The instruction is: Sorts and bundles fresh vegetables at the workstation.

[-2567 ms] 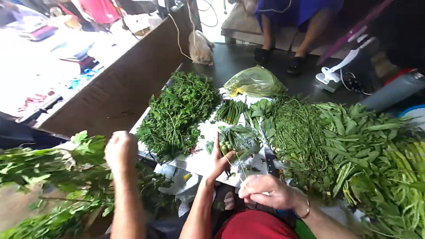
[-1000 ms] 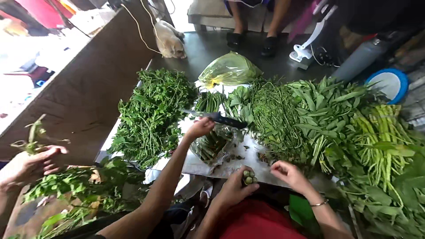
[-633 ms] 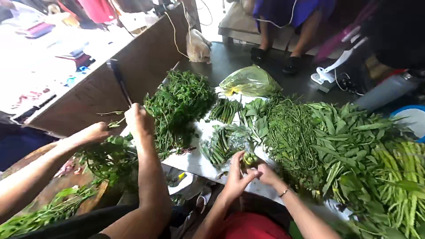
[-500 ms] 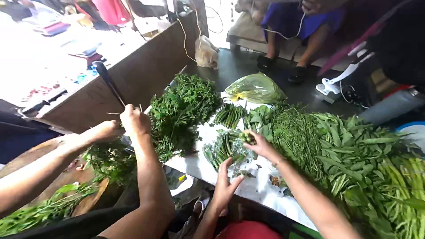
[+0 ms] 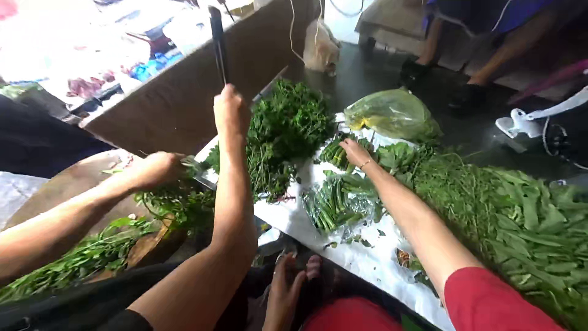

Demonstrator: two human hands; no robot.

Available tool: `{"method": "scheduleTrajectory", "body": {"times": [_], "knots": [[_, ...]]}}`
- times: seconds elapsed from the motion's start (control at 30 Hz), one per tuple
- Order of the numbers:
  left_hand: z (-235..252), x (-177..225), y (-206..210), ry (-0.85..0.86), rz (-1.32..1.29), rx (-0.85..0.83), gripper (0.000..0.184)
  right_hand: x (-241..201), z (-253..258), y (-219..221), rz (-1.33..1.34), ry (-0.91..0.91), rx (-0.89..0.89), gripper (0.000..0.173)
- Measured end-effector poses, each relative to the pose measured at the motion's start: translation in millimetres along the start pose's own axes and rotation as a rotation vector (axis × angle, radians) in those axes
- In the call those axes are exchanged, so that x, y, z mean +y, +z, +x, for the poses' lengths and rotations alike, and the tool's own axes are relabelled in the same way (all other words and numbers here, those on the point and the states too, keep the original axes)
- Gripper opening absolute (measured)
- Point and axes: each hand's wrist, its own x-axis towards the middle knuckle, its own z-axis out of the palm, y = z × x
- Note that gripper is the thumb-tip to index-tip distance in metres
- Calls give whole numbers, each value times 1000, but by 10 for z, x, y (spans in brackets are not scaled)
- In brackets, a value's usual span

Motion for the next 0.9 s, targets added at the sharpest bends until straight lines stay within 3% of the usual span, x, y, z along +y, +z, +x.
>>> {"method": "scheduleTrajectory", "body": {"times": [0.1,0.2,0.27,0.33,0.37,0.53,0.6,0.67,0.8,0.9], "knots": [[218,66,51,59,79,-60,55,-131,-292,-213,104,29,46,59],[536,189,210,139,245,-79,51,-465,-1104,-277,313,-98,136,32],[814,251,367,185,326,-14,54,-706,-1583,-184,462,-158,-58,21],[1103,393,464,83,421,-32,62,-787,-1860,121,481,-150,-316,26],[1244,453,504,24,486,-53,63,-805,-1950,291,464,-108,-358,28],[1543,488,566,-123,485,-117,40,-1024,-2120,748,318,75,-194,40],[1495,414,523,-103,450,-116,38,-1092,-2122,744,277,117,-167,35],[1415,391,466,-71,433,-132,41,-1068,-2174,652,303,168,-26,29],[1153,442,434,148,373,-99,45,-878,-2395,326,340,149,360,21],[978,525,562,369,290,-10,53,-791,-2479,157,363,-56,419,18]]}}
